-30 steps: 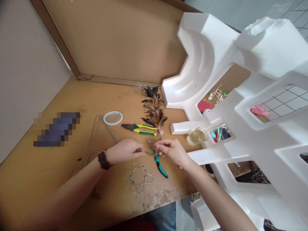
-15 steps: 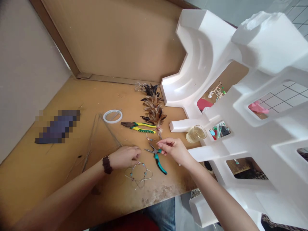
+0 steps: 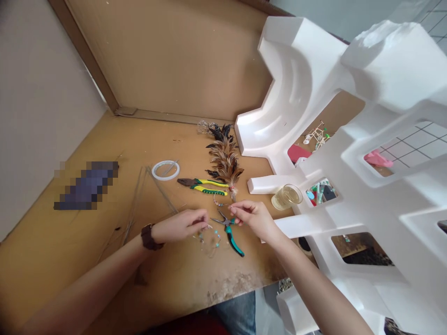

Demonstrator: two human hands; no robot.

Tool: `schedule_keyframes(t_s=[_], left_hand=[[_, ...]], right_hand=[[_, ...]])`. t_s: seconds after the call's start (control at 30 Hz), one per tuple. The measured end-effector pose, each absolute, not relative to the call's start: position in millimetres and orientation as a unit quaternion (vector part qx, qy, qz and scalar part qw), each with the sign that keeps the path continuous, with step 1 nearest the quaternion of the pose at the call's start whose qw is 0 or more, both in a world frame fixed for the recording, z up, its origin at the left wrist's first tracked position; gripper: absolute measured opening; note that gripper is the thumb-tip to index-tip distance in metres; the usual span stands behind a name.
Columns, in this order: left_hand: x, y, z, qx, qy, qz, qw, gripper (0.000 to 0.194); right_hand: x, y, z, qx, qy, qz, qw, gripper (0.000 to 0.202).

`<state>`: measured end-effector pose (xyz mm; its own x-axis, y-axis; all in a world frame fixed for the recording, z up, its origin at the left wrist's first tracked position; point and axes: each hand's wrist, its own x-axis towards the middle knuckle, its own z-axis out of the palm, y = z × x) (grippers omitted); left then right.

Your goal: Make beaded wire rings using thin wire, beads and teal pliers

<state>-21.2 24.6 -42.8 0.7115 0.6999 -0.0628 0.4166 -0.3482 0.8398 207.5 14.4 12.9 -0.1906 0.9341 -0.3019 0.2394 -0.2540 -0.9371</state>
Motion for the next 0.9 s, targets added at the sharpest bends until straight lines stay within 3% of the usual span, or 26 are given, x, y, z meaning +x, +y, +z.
schedule_keyframes(t_s=[0.2,0.5,0.9], left_hand=[[-19.3,43.3,-19.4,0.665,0.352,0.277,0.598,0.017],[-13.3,51.0,15.9,0.662,0.363,0.315,0.574,0.016],[-11.6,52.7,10.4,0.651,0.34,0.275,0.62,0.015]], right_hand=[[212.8,16.5,3.9,-0.565,-0.499,0.558,0.348,0.032],[203.2,19.4,-0.4,-0.546,-0.506,0.559,0.366,0.031],[172.0,17.3,-0.8,-0.516,-0.517,0.595,0.335,0.033]])
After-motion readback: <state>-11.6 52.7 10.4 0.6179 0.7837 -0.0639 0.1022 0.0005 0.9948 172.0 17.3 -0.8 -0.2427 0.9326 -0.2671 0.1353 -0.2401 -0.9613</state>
